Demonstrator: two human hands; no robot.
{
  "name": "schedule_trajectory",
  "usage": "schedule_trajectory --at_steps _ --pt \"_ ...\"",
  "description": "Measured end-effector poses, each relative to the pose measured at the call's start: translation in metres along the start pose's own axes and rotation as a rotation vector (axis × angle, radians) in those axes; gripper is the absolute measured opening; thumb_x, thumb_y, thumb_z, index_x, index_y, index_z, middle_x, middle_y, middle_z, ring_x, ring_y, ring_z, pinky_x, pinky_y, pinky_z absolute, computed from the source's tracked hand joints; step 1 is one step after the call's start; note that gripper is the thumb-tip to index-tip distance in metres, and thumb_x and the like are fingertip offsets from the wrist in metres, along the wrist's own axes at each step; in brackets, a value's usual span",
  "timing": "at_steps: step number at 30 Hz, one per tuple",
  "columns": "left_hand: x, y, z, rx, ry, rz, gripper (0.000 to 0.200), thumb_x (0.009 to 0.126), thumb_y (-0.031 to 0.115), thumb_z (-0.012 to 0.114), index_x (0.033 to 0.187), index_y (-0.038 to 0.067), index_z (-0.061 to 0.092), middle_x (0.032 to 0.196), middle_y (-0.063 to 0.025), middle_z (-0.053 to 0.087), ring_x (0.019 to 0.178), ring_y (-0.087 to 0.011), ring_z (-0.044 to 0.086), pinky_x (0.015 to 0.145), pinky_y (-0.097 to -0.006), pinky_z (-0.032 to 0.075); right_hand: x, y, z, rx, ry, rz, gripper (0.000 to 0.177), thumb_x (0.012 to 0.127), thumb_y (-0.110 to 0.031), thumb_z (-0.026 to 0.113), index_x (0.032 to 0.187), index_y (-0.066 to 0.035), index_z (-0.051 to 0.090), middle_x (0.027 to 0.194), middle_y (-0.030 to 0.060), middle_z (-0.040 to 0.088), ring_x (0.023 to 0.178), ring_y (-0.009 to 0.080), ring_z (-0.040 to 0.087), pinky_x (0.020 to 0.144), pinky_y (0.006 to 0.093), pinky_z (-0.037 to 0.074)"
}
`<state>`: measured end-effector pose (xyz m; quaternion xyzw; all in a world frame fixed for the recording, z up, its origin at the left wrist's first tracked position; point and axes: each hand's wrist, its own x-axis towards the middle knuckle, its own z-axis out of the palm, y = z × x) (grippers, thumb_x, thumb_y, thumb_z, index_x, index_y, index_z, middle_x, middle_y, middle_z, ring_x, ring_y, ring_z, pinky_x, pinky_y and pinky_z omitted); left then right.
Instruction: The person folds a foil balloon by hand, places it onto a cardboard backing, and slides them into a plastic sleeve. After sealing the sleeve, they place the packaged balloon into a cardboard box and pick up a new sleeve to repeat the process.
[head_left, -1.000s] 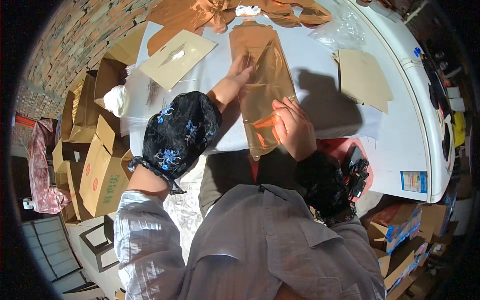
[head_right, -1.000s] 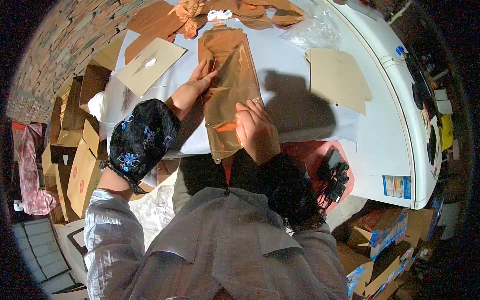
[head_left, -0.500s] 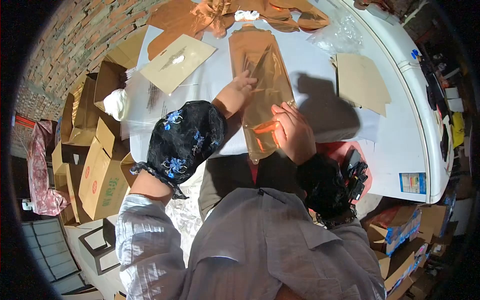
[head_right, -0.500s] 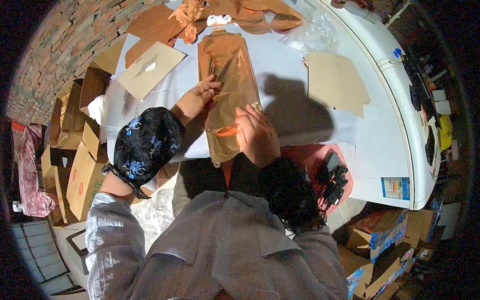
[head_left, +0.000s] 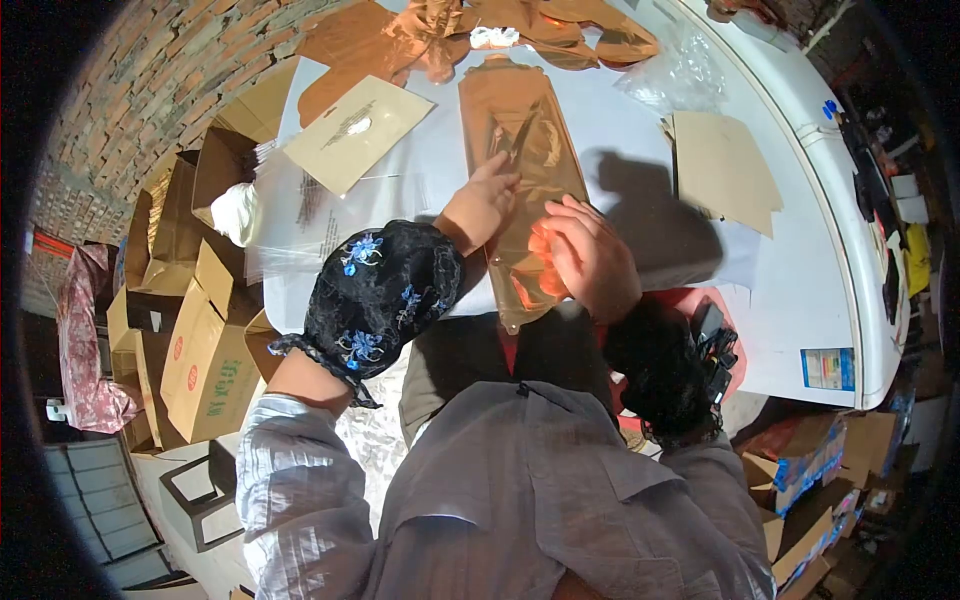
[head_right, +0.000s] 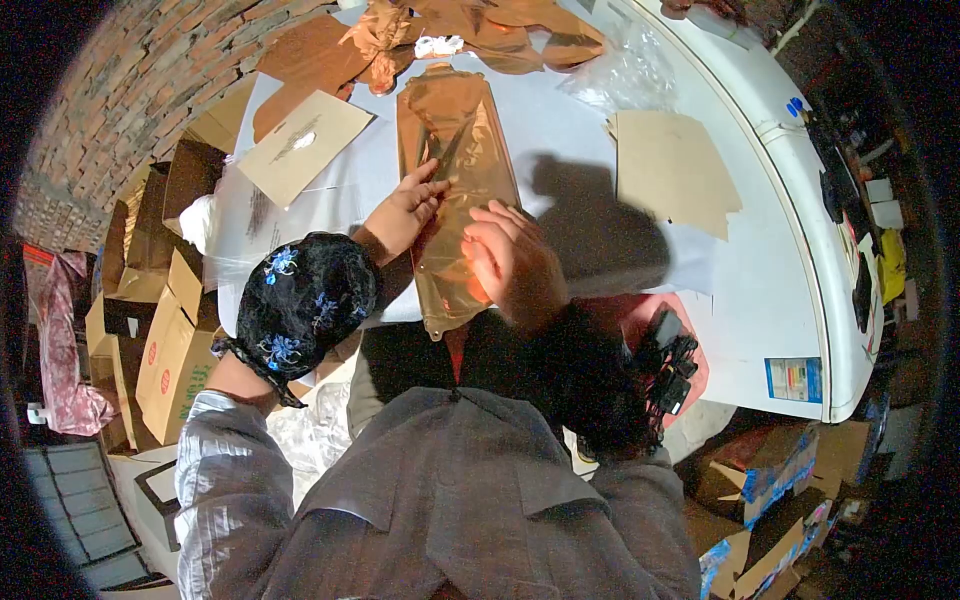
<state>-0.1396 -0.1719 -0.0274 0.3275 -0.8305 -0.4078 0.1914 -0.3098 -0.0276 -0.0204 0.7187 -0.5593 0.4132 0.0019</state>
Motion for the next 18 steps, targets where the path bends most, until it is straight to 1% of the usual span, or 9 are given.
schedule_trajectory --at_steps 3,6,9,12,15,18 --pt "-0.001 0.004 -0.001 0.053 0.011 0.003 0.037 0.1 0.007 0.046 0.135 0.0 0.055 0.157 -0.0183 0.03 0.139 -0.0329 0.04 0.113 -0.0355 0.034 0.008 0.002 0.005 -0.022 -0.088 -0.056 0.028 0.082 -0.015 0.071 0.106 -0.002 0.065 0.12 0.0176 0.065 0.12 0.0369 0.058 0.102 0.0447 0.046" --pt "0.0 -0.001 0.0 0.032 0.005 0.008 0.037 0.1 0.006 0.046 0.135 -0.001 0.056 0.157 -0.0188 0.029 0.139 -0.0338 0.04 0.114 -0.0357 0.034 0.008 0.003 0.01 -0.065 -0.082 -0.169 0.031 0.082 -0.015 0.071 0.11 -0.002 0.065 0.121 0.0168 0.065 0.119 0.0361 0.058 0.101 0.0442 0.047" --pt "0.0 0.0 0.0 -0.004 0.018 0.011 0.037 0.099 0.006 0.046 0.135 0.001 0.056 0.156 -0.0196 0.031 0.139 -0.0355 0.04 0.113 -0.0363 0.034 0.004 0.002 0.013 -0.059 -0.086 -0.159 0.034 0.079 -0.015 0.072 0.109 -0.001 0.065 0.123 0.0165 0.064 0.12 0.0351 0.058 0.101 0.0438 0.047" --pt "-0.004 0.01 -0.006 0.031 0.019 0.091 0.037 0.098 0.003 0.047 0.135 0.003 0.055 0.155 -0.0197 0.034 0.139 -0.0361 0.041 0.113 -0.037 0.035 0.005 0.0 0.013 -0.063 -0.096 -0.146 0.034 0.078 -0.014 0.072 0.109 0.0 0.065 0.123 0.0162 0.064 0.12 0.0347 0.058 0.101 0.0439 0.047" --pt "-0.007 0.02 -0.009 0.043 0.095 0.239 0.039 0.096 0.001 0.049 0.134 0.005 0.055 0.152 -0.0208 0.038 0.137 -0.0372 0.042 0.112 -0.0383 0.037 0.005 0.001 0.014 -0.06 -0.094 -0.14 0.034 0.078 -0.014 0.071 0.108 -0.001 0.064 0.123 0.0158 0.063 0.119 0.0345 0.058 0.1 0.0439 0.047" --pt "-0.004 0.019 -0.019 0.191 0.211 0.249 0.039 0.095 -0.001 0.049 0.134 0.003 0.054 0.149 -0.0225 0.041 0.136 -0.0391 0.043 0.111 -0.0403 0.038 0.004 0.0 0.013 -0.049 -0.106 -0.127 0.033 0.079 -0.014 0.071 0.108 -0.001 0.064 0.123 0.0154 0.063 0.12 0.034 0.057 0.101 0.0436 0.047"
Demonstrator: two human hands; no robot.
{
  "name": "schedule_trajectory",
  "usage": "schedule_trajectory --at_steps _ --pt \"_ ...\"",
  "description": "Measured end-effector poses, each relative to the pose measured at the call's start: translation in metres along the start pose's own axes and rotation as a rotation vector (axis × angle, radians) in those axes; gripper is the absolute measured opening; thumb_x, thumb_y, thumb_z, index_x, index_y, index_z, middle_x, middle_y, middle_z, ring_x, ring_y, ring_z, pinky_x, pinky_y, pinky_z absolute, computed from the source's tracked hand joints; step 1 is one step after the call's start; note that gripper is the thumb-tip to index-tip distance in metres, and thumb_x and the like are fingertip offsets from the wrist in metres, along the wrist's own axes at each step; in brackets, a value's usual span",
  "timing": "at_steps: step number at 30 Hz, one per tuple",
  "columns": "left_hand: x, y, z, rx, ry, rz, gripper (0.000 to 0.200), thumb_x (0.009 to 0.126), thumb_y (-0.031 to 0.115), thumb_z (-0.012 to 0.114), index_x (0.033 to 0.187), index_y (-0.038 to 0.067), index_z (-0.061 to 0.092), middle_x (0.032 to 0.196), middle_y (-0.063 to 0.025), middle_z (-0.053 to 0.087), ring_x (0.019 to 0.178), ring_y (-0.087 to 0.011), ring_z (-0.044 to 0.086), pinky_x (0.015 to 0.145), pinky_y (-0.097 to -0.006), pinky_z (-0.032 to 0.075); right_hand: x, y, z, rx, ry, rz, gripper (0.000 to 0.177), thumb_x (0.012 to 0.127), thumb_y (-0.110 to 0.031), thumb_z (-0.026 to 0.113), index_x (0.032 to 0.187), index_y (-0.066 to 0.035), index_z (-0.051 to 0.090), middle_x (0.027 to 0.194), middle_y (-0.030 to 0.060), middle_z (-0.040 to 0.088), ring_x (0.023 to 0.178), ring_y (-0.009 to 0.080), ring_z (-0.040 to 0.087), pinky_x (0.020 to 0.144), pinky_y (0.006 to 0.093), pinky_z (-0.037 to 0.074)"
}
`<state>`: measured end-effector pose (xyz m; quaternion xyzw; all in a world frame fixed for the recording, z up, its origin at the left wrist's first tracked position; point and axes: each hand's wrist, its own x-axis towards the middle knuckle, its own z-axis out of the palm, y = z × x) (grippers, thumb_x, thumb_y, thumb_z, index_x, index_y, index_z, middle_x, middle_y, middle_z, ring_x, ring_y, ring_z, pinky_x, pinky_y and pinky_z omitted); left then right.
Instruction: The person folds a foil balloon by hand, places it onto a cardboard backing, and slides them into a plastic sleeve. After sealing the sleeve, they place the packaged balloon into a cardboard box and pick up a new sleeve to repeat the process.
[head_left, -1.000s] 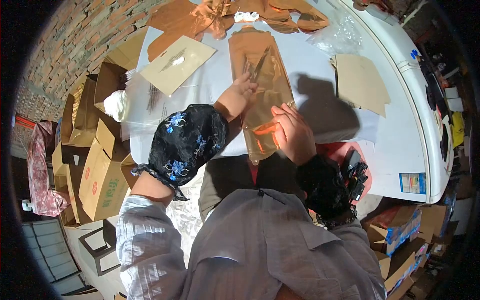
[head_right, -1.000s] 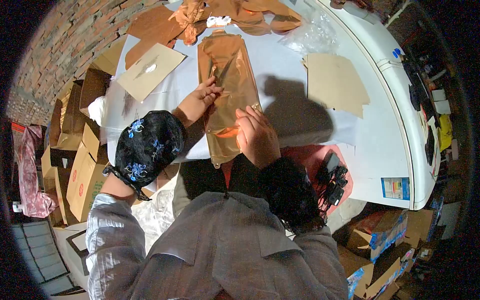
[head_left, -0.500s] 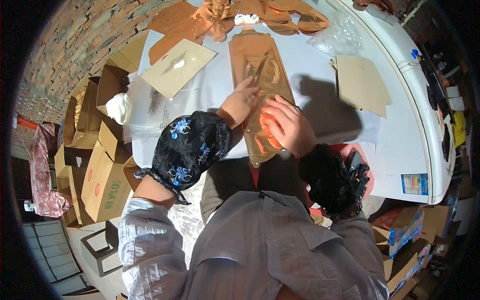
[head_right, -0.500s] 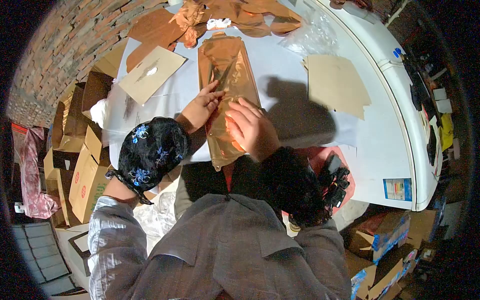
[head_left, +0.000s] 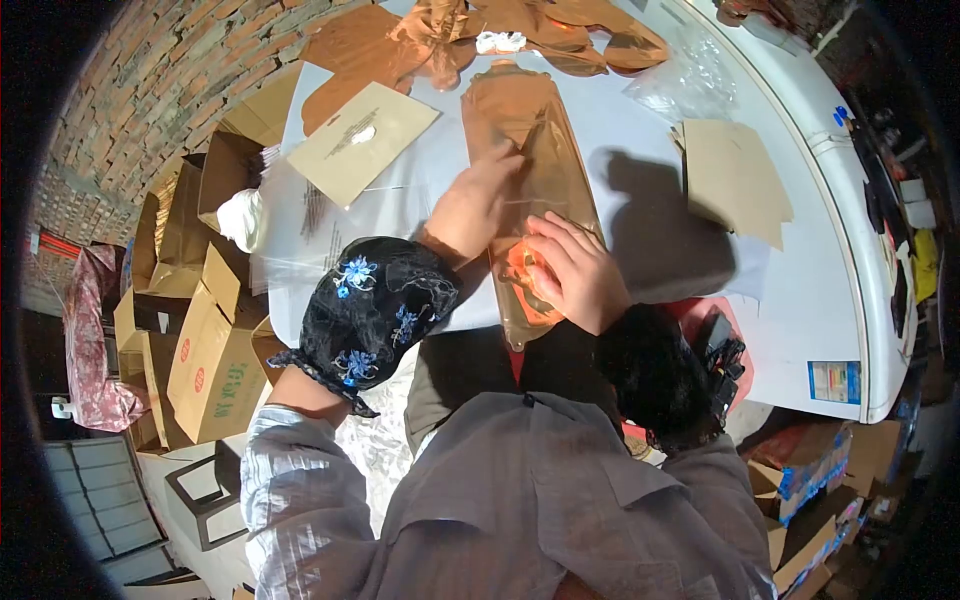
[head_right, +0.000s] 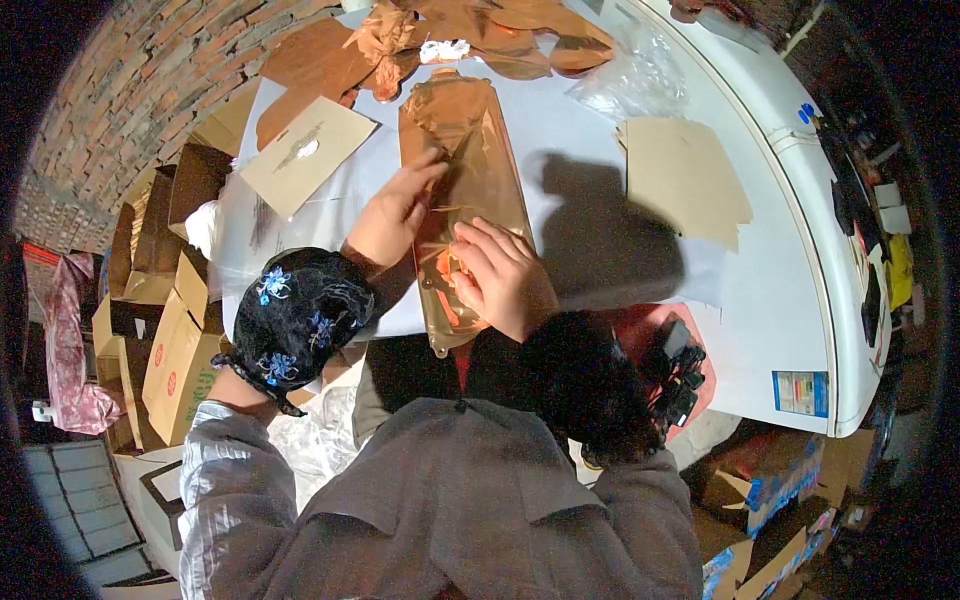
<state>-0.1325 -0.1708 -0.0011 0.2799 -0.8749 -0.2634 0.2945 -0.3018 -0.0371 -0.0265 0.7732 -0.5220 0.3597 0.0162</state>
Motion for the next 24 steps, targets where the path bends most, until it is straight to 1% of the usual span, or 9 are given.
schedule_trajectory --at_steps 3,6,7,13,16,19,22,24 --pt "0.006 -0.014 -0.004 0.156 0.071 -0.073 0.04 0.095 0.003 0.051 0.135 0.001 0.052 0.146 -0.0226 0.045 0.134 -0.0409 0.044 0.11 -0.0421 0.039 0.001 -0.001 -0.002 0.005 -0.018 0.008 0.032 0.08 -0.014 0.071 0.108 -0.002 0.064 0.125 0.0148 0.063 0.122 0.0331 0.056 0.102 0.0432 0.046" --pt "0.012 -0.035 0.002 0.343 0.024 -0.066 0.04 0.097 0.01 0.051 0.136 0.001 0.051 0.146 -0.0212 0.046 0.135 -0.0404 0.043 0.11 -0.0443 0.038 0.001 -0.001 -0.002 0.006 -0.038 0.01 0.032 0.081 -0.015 0.071 0.109 -0.002 0.064 0.128 0.0137 0.061 0.124 0.0322 0.055 0.103 0.0428 0.045" --pt "0.013 -0.041 0.006 0.417 0.025 -0.047 0.041 0.099 0.018 0.05 0.137 0.004 0.05 0.146 -0.0194 0.046 0.136 -0.0398 0.041 0.11 -0.0463 0.036 0.001 -0.001 -0.002 0.006 -0.045 0.01 0.032 0.081 -0.015 0.071 0.11 -0.003 0.064 0.128 0.0133 0.061 0.124 0.0319 0.055 0.103 0.0426 0.045" --pt "0.021 -0.053 0.016 0.462 -0.011 -0.023 0.042 0.102 0.025 0.046 0.14 0.007 0.047 0.148 -0.0166 0.044 0.139 -0.038 0.037 0.113 -0.0474 0.032 -0.001 0.0 -0.002 -0.003 -0.068 0.023 0.034 0.083 -0.017 0.07 0.113 -0.003 0.064 0.13 0.0121 0.06 0.125 0.0312 0.054 0.102 0.0426 0.044" --pt "0.025 -0.056 0.021 0.573 0.04 0.047 0.043 0.098 0.025 0.05 0.137 0.006 0.05 0.144 -0.0169 0.047 0.138 -0.0357 0.039 0.112 -0.0482 0.032 0.0 -0.001 -0.005 0.02 -0.088 0.031 0.034 0.083 -0.011 0.069 0.115 -0.002 0.062 0.132 0.0118 0.059 0.126 0.0317 0.053 0.104 0.0427 0.043" --pt "0.028 -0.053 0.021 0.49 0.017 0.04 0.042 0.099 0.027 0.047 0.136 0.006 0.05 0.144 -0.018 0.047 0.138 -0.0377 0.038 0.112 -0.0511 0.031 -0.001 0.001 -0.003 0.014 -0.09 0.017 0.034 0.083 -0.01 0.068 0.116 -0.003 0.062 0.132 0.0115 0.059 0.127 0.0317 0.052 0.104 0.0432 0.043" --pt "0.025 -0.042 0.017 0.52 -0.009 0.106 0.041 0.1 0.029 0.045 0.135 0.009 0.051 0.145 -0.0188 0.044 0.138 -0.0422 0.036 0.111 -0.0534 0.03 -0.001 0.001 -0.003 0.011 -0.084 0.013 0.035 0.083 -0.011 0.067 0.117 -0.003 0.062 0.132 0.0115 0.059 0.127 0.032 0.052 0.104 0.0431 0.043" --pt "0.027 -0.032 0.016 0.483 -0.036 0.028 0.05 0.103 0.038 0.037 0.145 0.011 0.041 0.148 -0.0195 0.043 0.14 -0.0418 0.034 0.113 -0.0539 0.026 0.0 0.001 -0.003 0.006 -0.083 0.007 0.035 0.083 -0.011 0.067 0.117 -0.003 0.063 0.132 0.0116 0.059 0.127 0.032 0.052 0.104 0.0432 0.043"
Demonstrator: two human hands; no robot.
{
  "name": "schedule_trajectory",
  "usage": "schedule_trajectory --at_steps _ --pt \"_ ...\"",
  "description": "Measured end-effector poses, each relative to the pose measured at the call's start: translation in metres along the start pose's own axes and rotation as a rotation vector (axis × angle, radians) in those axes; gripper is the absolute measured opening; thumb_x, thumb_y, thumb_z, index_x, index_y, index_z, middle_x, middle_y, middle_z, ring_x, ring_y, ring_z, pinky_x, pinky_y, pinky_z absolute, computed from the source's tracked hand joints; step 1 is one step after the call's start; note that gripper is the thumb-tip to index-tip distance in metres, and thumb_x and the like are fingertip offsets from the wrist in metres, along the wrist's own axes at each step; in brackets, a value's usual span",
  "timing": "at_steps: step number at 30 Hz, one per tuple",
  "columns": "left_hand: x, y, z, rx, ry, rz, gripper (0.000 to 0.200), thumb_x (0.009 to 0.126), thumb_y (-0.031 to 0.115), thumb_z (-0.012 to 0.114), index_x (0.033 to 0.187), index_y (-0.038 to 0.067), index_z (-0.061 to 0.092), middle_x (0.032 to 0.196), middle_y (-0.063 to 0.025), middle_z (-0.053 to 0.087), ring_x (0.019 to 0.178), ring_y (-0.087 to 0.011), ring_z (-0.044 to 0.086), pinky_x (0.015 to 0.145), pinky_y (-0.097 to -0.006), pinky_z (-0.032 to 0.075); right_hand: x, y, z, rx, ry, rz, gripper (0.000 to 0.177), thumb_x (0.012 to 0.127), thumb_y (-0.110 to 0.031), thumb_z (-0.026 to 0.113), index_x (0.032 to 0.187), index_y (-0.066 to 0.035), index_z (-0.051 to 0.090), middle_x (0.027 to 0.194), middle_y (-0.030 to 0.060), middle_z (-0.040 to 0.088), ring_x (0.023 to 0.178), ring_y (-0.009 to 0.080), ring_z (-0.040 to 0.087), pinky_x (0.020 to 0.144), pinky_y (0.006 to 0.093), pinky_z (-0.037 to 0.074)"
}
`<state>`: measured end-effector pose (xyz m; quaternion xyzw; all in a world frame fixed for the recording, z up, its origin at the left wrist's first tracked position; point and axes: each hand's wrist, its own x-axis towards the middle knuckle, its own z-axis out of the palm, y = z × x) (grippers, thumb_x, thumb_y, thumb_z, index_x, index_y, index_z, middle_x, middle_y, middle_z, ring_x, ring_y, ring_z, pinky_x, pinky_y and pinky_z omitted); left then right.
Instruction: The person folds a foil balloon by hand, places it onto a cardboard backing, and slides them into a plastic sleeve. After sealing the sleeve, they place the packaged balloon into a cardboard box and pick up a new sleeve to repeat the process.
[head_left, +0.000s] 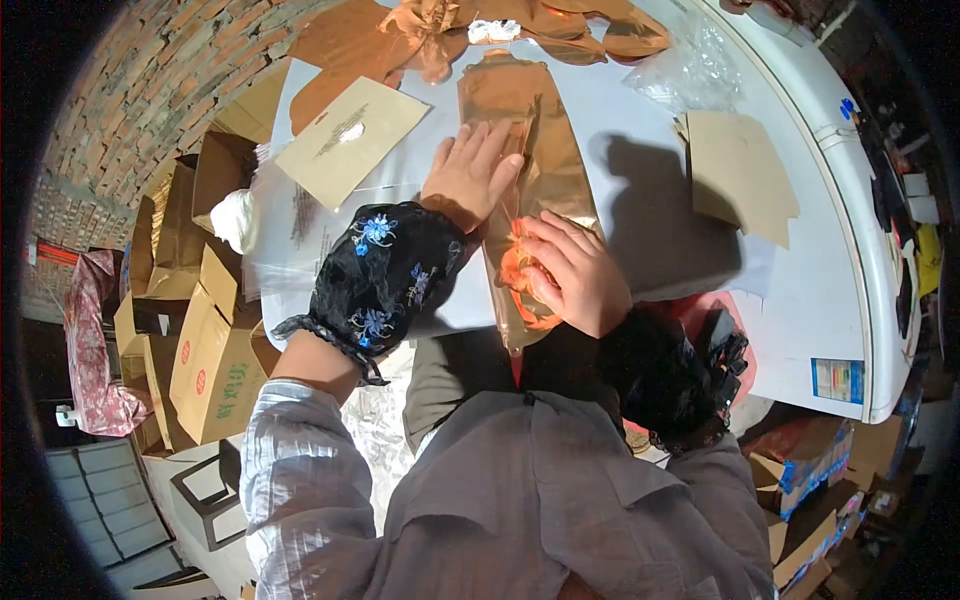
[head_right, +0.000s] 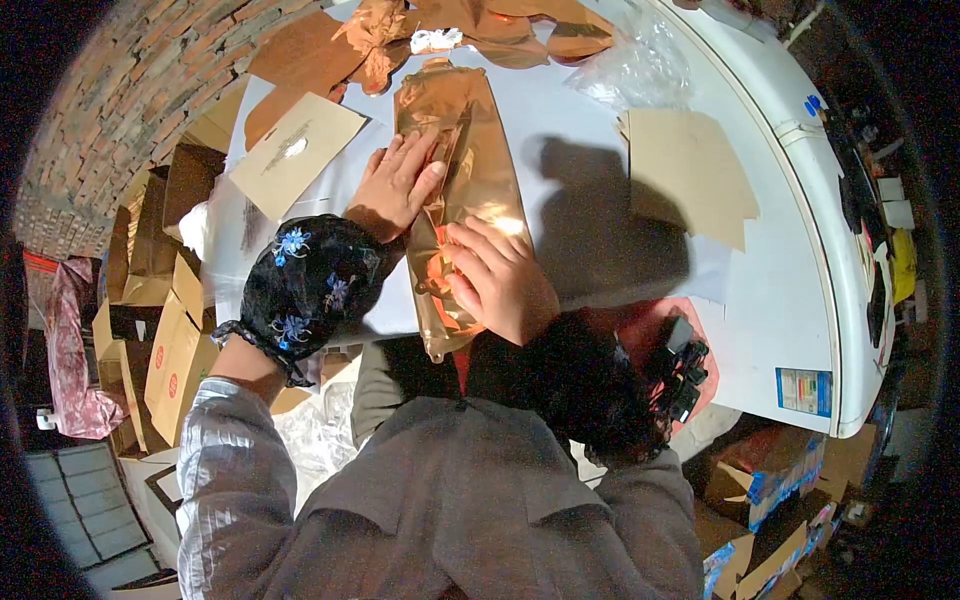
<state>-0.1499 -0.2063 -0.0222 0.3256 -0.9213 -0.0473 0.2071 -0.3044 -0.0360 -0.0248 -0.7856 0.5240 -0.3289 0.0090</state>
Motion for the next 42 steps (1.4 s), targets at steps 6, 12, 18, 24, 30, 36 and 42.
schedule_trajectory --at_steps 6,12,18,24,30,36,42 --pt "0.001 -0.015 0.012 0.131 -0.067 0.068 0.057 0.101 0.041 0.04 0.154 0.026 0.028 0.154 -0.0206 0.035 0.144 -0.0439 0.027 0.115 -0.0567 0.019 0.0 0.001 0.003 -0.005 0.034 -0.009 0.031 0.083 -0.016 0.07 0.11 -0.003 0.065 0.128 0.0118 0.061 0.124 0.0315 0.054 0.103 0.0424 0.042" --pt "-0.001 -0.02 0.016 -0.131 -0.01 0.008 0.057 0.094 0.027 0.049 0.15 0.028 0.036 0.154 -0.0188 0.032 0.139 -0.047 0.031 0.112 -0.0584 0.024 -0.001 0.002 0.003 -0.002 0.037 -0.009 0.03 0.083 -0.016 0.07 0.11 -0.003 0.066 0.127 0.0117 0.061 0.124 0.0306 0.054 0.102 0.0419 0.043" --pt "-0.007 -0.015 0.009 0.14 -0.116 0.088 0.059 0.095 0.026 0.047 0.153 0.029 0.032 0.161 -0.0143 0.023 0.147 -0.0438 0.021 0.117 -0.0566 0.017 -0.001 0.002 0.002 0.009 0.028 -0.002 0.03 0.083 -0.017 0.071 0.11 -0.004 0.065 0.128 0.0119 0.061 0.124 0.0307 0.054 0.102 0.0417 0.043" --pt "-0.014 -0.004 0.002 0.251 0.044 0.17 0.058 0.09 0.025 0.052 0.147 0.024 0.042 0.161 -0.0136 0.024 0.149 -0.0383 0.018 0.117 -0.0582 0.02 0.0 0.002 -0.004 0.06 -0.038 0.019 0.034 0.086 -0.022 0.07 0.114 -0.003 0.063 0.131 0.0142 0.059 0.128 0.0336 0.051 0.106 0.0434 0.042" --pt "-0.007 0.008 -0.012 0.183 0.145 0.157 0.054 0.082 0.017 0.059 0.136 0.02 0.055 0.155 -0.0156 0.034 0.146 -0.0351 0.027 0.115 -0.0579 0.026 0.001 0.003 -0.011 0.055 -0.107 0.013 0.039 0.088 -0.024 0.069 0.118 -0.001 0.061 0.137 0.0163 0.055 0.131 0.0356 0.048 0.11 0.0448 0.039" --pt "-0.006 0.012 -0.018 -0.034 0.048 0.08 0.053 0.088 0.017 0.06 0.139 0.008 0.047 0.119 -0.0158 0.054 0.11 -0.0361 0.052 0.098 -0.044 0.043 0.005 0.003 -0.013 0.066 -0.044 0.003 0.036 0.082 -0.018 0.073 0.113 -0.002 0.065 0.132 0.015 0.06 0.125 0.0341 0.054 0.105 0.044 0.044" --pt "-0.011 0.017 -0.032 -0.035 -0.025 0.049 0.048 0.095 0.027 0.057 0.135 0.001 0.05 0.124 -0.0193 0.054 0.116 -0.0409 0.049 0.104 -0.0467 0.04 0.009 0.001 -0.012 0.014 -0.021 0.008 0.034 0.081 -0.016 0.073 0.111 -0.002 0.066 0.129 0.0147 0.062 0.122 0.0336 0.057 0.103 0.0442 0.046"
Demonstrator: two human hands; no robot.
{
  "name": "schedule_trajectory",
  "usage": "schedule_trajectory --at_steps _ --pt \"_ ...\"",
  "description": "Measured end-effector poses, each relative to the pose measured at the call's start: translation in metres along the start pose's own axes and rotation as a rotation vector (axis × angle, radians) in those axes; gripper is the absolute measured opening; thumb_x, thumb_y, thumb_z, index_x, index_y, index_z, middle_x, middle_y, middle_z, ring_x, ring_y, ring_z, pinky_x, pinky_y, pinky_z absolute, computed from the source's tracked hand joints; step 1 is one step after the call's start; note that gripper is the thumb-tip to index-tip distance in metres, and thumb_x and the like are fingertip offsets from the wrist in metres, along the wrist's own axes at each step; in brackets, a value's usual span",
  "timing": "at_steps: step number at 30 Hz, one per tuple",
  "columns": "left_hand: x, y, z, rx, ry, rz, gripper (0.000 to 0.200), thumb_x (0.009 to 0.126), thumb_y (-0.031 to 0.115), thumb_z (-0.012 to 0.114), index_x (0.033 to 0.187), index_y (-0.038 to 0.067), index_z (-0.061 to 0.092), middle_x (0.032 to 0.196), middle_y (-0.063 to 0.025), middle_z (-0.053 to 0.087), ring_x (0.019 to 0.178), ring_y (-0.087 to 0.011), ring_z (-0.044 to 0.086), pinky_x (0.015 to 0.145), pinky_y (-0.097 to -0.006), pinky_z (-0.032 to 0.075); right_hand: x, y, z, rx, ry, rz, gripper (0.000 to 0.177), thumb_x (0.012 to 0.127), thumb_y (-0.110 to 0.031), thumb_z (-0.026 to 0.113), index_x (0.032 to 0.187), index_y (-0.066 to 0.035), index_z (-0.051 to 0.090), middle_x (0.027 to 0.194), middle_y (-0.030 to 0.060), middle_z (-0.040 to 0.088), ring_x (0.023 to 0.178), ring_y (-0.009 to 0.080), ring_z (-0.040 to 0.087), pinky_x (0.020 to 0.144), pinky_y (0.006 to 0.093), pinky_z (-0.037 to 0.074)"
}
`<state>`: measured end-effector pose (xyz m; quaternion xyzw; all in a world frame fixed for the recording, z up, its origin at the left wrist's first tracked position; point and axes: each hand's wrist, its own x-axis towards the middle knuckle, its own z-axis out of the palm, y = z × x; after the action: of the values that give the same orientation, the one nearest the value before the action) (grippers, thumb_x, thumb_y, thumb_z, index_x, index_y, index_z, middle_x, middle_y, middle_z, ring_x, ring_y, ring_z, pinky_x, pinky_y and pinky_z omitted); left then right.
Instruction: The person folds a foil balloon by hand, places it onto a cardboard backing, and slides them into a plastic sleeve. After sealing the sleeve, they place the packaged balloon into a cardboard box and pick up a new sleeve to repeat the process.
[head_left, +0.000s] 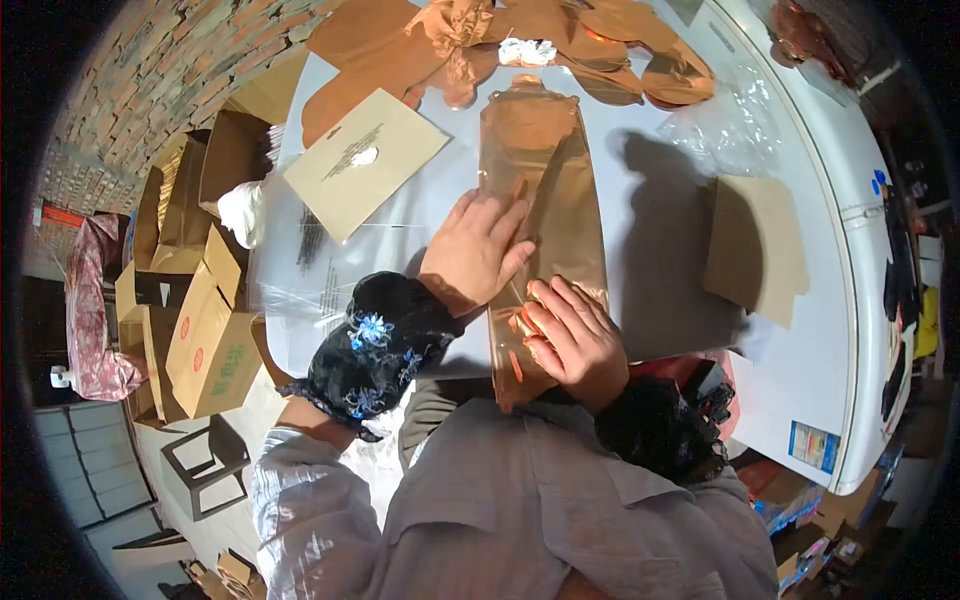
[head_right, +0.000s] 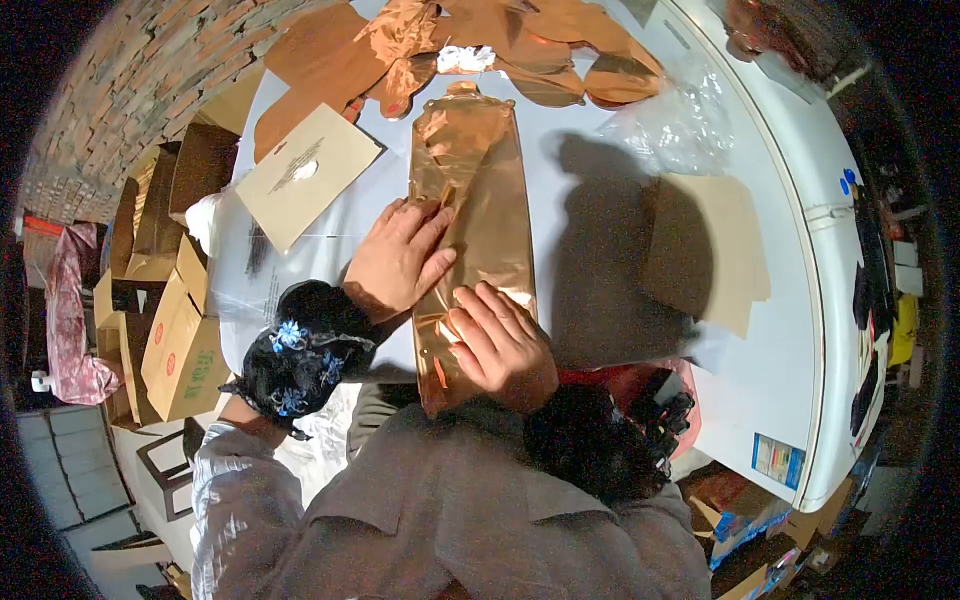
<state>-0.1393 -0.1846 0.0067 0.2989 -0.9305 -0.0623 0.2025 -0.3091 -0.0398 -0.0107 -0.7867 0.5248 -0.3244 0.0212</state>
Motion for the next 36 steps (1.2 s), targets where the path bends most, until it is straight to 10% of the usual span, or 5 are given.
schedule_trajectory --at_steps 11,20,36 --pt "-0.008 0.008 0.015 -0.127 0.028 -0.122 0.056 0.099 0.031 0.051 0.149 0.008 0.038 0.154 -0.024 0.029 0.141 -0.0413 0.033 0.116 -0.0505 0.027 0.0 0.0 0.0 -0.016 -0.045 0.022 0.035 0.079 -0.016 0.073 0.11 -0.003 0.066 0.128 0.014 0.062 0.124 0.0319 0.056 0.104 0.0439 0.045" --pt "-0.015 0.004 0.024 0.099 -0.061 -0.027 0.053 0.1 0.026 0.047 0.15 0.012 0.037 0.158 -0.0124 0.03 0.147 -0.0383 0.024 0.118 -0.0506 0.022 -0.001 -0.002 -0.001 0.002 -0.04 0.009 0.035 0.079 -0.014 0.072 0.111 -0.002 0.065 0.129 0.0153 0.061 0.125 0.0333 0.055 0.105 0.0442 0.044" --pt "-0.019 0.001 0.036 0.056 -0.026 -0.064 0.058 0.095 0.034 0.047 0.143 0.003 0.045 0.15 -0.0203 0.039 0.148 -0.0426 0.019 0.121 -0.0546 0.01 0.125 0.071 0.014 0.053 -0.237 -0.436 0.06 0.083 -0.026 0.071 0.133 0.002 0.054 0.139 0.018 0.055 0.132 0.0373 0.049 0.112 0.0498 0.037"
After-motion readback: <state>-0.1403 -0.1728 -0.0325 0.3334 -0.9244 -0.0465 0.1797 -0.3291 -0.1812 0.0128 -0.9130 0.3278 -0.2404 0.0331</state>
